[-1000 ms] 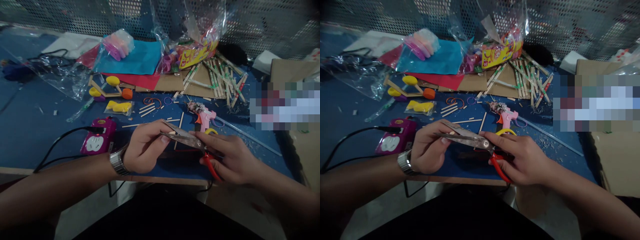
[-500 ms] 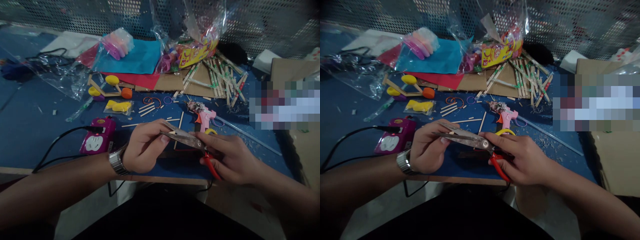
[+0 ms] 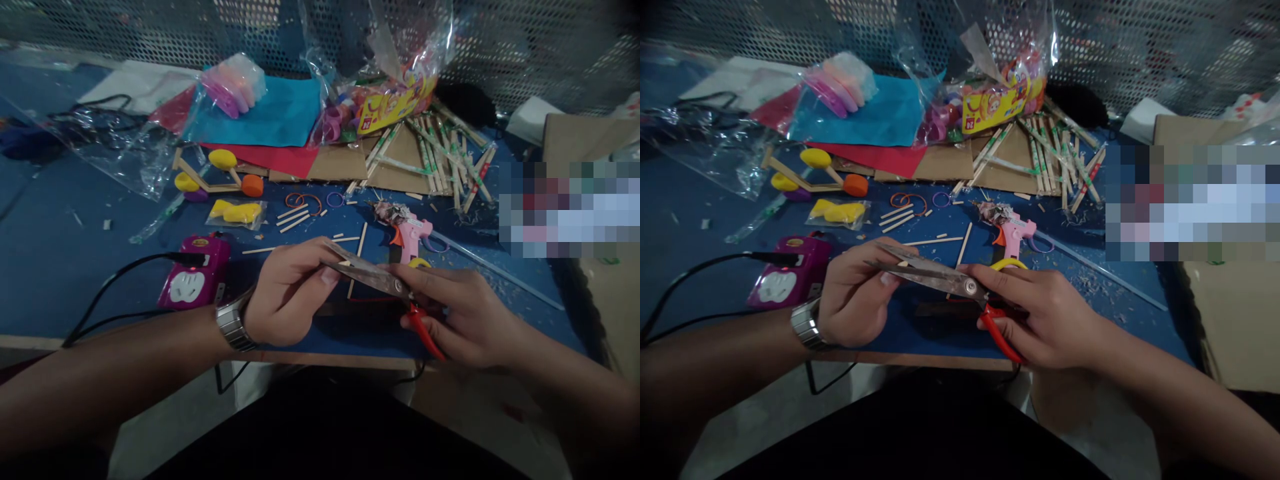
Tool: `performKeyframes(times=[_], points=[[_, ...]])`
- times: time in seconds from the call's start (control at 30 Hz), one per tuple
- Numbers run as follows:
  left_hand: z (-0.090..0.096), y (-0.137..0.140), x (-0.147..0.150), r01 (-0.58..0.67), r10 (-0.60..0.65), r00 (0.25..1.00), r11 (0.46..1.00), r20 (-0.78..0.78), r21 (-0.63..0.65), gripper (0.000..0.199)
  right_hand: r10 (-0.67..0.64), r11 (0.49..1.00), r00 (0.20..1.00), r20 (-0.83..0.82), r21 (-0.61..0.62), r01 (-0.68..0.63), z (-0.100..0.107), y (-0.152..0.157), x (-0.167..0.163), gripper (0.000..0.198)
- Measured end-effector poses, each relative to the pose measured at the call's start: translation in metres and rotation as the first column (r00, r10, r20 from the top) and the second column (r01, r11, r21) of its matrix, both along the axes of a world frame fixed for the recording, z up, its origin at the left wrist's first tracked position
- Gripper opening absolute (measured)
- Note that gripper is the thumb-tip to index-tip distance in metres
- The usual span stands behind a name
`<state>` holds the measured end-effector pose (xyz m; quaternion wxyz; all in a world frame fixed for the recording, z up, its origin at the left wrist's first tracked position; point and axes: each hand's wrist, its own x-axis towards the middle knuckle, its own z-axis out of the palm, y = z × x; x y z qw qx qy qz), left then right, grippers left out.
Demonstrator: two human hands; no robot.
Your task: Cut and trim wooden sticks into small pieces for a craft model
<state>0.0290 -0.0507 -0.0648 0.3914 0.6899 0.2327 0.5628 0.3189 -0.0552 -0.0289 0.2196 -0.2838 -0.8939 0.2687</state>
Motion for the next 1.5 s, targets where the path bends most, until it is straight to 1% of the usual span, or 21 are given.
performKeyframes(times=[0.17,0.33,0.47,0.57,0.7,0.8,0.9,1.07,1.2,1.33,1.5], points=[[-0.0019,0.0001,0.0002,0.007,-0.007,1.0,1.0,-0.005,0.018,0.02,-0.019,1.0,1.0,0.022,0.017,0.019,-0.0001,-0.0007,0.001,0.074],[-0.0001,0.0003,0.0003,-0.008,0.009,1.0,1.0,-0.007,0.023,0.02,-0.062,0.993,0.993,0.105,0.107,0.05,0.0015,0.0,0.0018,0.072],[0.001,0.0001,-0.0004,-0.031,0.031,0.999,0.999,-0.027,0.007,0.018,-0.066,0.983,0.99,0.127,0.176,0.043,0.0007,0.0021,0.0023,0.069],[0.0003,0.0001,-0.0011,-0.029,0.029,0.999,1.0,-0.03,0.001,0.019,-0.043,0.989,0.994,0.103,0.147,0.028,-0.0005,0.0036,0.0031,0.066],[-0.0005,-0.0002,-0.0026,0.022,-0.023,1.0,0.999,-0.01,-0.035,0.019,-0.01,0.994,0.994,0.105,0.111,-0.001,-0.0009,0.0052,0.004,0.063],[-0.0005,-0.0009,-0.0041,0.052,-0.052,0.999,0.996,-0.001,-0.079,0.02,-0.012,0.99,0.994,0.111,0.139,-0.004,-0.0016,0.0059,0.0041,0.06],[-0.0005,-0.0014,-0.0045,0.065,-0.065,0.998,0.995,-0.001,-0.079,0.018,-0.02,0.986,0.992,0.125,0.169,-0.001,-0.0026,0.0057,0.0044,0.06],[0.0,-0.0008,-0.0021,0.023,-0.024,1.0,0.996,-0.009,-0.086,0.02,-0.039,0.982,0.99,0.133,0.19,0.013,-0.0035,0.0042,0.0051,0.067],[0.0004,0.0003,-0.0006,0.033,-0.031,0.999,0.995,0.019,-0.091,0.026,-0.057,0.982,0.992,0.112,0.186,0.035,-0.0051,0.0041,0.0055,0.072],[0.0001,0.0001,-0.0005,0.006,-0.008,1.0,0.994,-0.016,-0.11,0.024,-0.054,0.99,0.995,0.089,0.134,0.042,-0.0059,0.0044,0.0044,0.075],[0.0038,0.0001,-0.0003,-0.034,0.031,0.999,0.997,-0.043,-0.069,0.022,-0.049,0.995,0.997,0.065,0.085,0.043,-0.0053,0.0036,0.0018,0.075]])
